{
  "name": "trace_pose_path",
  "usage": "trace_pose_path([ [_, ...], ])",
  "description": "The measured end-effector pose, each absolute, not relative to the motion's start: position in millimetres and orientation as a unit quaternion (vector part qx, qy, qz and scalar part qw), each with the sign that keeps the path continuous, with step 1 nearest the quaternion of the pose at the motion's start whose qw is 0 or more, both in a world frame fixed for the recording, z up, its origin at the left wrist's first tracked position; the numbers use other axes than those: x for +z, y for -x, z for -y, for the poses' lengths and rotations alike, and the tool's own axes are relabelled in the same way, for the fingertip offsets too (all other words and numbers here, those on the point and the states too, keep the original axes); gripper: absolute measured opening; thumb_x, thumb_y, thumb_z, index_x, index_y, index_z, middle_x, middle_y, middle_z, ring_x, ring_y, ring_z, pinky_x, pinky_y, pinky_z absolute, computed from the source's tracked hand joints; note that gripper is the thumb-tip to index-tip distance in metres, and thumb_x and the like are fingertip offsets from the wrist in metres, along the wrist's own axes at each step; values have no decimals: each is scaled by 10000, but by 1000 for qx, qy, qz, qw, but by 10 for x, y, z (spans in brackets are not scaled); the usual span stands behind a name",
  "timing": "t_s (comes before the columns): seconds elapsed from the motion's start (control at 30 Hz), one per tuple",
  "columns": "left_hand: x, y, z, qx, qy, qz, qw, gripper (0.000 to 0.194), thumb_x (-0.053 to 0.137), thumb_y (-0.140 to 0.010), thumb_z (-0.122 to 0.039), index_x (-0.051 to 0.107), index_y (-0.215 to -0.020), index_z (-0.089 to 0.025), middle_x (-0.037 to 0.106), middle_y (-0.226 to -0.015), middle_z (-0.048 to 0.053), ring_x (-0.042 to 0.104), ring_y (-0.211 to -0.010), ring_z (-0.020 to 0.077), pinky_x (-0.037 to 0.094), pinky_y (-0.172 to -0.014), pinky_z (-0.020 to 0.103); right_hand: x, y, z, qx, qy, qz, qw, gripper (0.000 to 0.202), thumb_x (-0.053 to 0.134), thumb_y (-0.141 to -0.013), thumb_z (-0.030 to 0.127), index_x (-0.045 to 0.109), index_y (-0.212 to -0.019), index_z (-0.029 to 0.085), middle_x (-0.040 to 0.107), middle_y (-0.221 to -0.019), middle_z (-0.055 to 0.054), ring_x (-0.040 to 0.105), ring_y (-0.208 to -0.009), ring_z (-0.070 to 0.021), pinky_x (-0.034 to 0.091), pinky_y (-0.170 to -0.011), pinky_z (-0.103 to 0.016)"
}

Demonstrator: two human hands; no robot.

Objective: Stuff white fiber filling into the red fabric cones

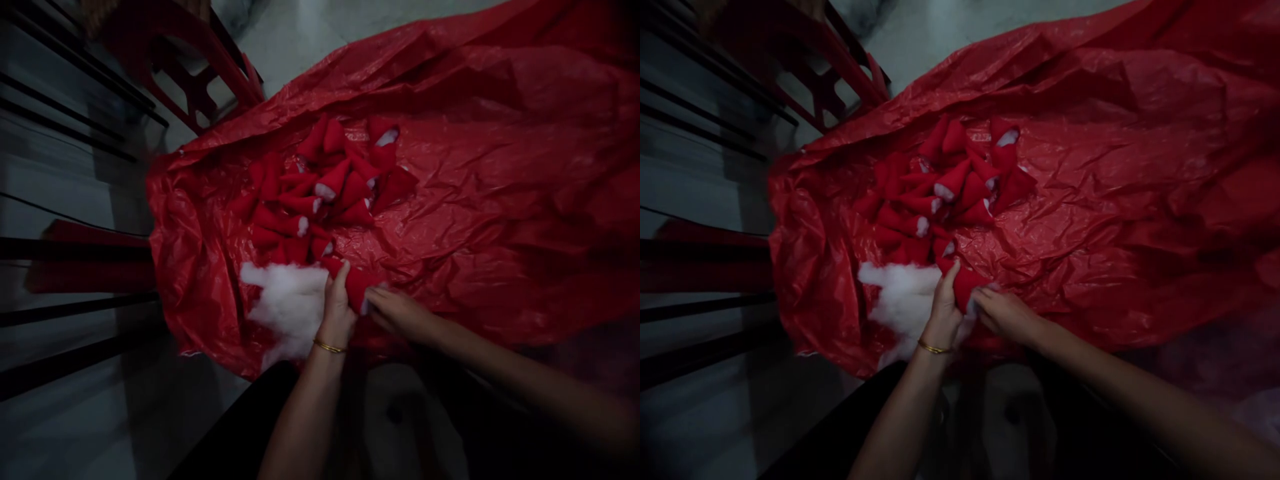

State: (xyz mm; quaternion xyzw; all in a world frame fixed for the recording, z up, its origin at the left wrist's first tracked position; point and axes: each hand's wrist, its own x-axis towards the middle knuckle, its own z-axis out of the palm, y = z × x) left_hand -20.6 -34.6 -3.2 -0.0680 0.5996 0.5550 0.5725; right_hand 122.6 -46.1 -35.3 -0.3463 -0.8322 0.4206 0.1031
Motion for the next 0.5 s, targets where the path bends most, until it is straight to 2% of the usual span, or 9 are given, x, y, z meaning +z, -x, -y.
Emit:
trace_pose_path([
  [0.07, -23, 312, 312, 565, 60, -598, 565, 456, 846, -671, -357, 673, -1038, -149, 760, -920, 52, 726, -832, 182, 525, -927, 331, -284, -1298, 517, 366, 356, 839, 187, 374, 507, -917, 114, 627, -1268, 162, 638, -1348, -170, 702, -1091, -238, 597, -889, -346],
  [0.13, -24, 375, 302, 566, 39, -586, 579, 416, 848, -677, -340, 678, -1003, -145, 758, -892, 42, 713, -774, 156, 530, -900, 310, -233, -1332, 540, 326, 351, 841, 249, 504, 472, -955, 99, 494, -1451, 188, 504, -1512, -162, 610, -1274, -240, 564, -1003, -361],
  [0.2, -35, 395, 310, 557, 17, -576, 598, 442, 858, -670, -352, 682, -1019, -145, 757, -906, 40, 710, -786, 151, 531, -897, 304, -212, -1324, 528, 325, 310, 857, 255, 601, 450, -962, 79, 372, -1545, 203, 463, -1548, -143, 583, -1309, -223, 563, -1013, -333],
  [0.33, -66, 419, 313, 544, 35, -585, 600, 430, 853, -676, -376, 701, -1005, -146, 754, -925, 35, 711, -833, 150, 534, -900, 289, -219, -1301, 512, 320, 263, 883, 219, 702, 413, -947, 50, 213, -1607, 186, 407, -1574, -168, 674, -1182, -209, 631, -822, -266],
  [0.43, -43, 477, 272, 541, 68, -582, 603, 409, 816, -720, -372, 709, -1047, -150, 763, -980, 59, 722, -924, 184, 539, -945, 326, -207, -1358, 553, 302, 267, 886, 230, 714, 396, -935, 28, 199, -1606, 168, 423, -1566, -172, 596, -1293, -211, 604, -904, -280],
  [0.5, 3, 479, 247, 540, 62, -574, 612, 435, 802, -735, -372, 704, -1097, -151, 762, -1047, 83, 719, -1008, 213, 530, -982, 352, -206, -1384, 569, 286, 271, 891, 224, 667, 387, -925, 25, 281, -1573, 143, 466, -1538, -178, 578, -1313, -207, 586, -931, -283],
])
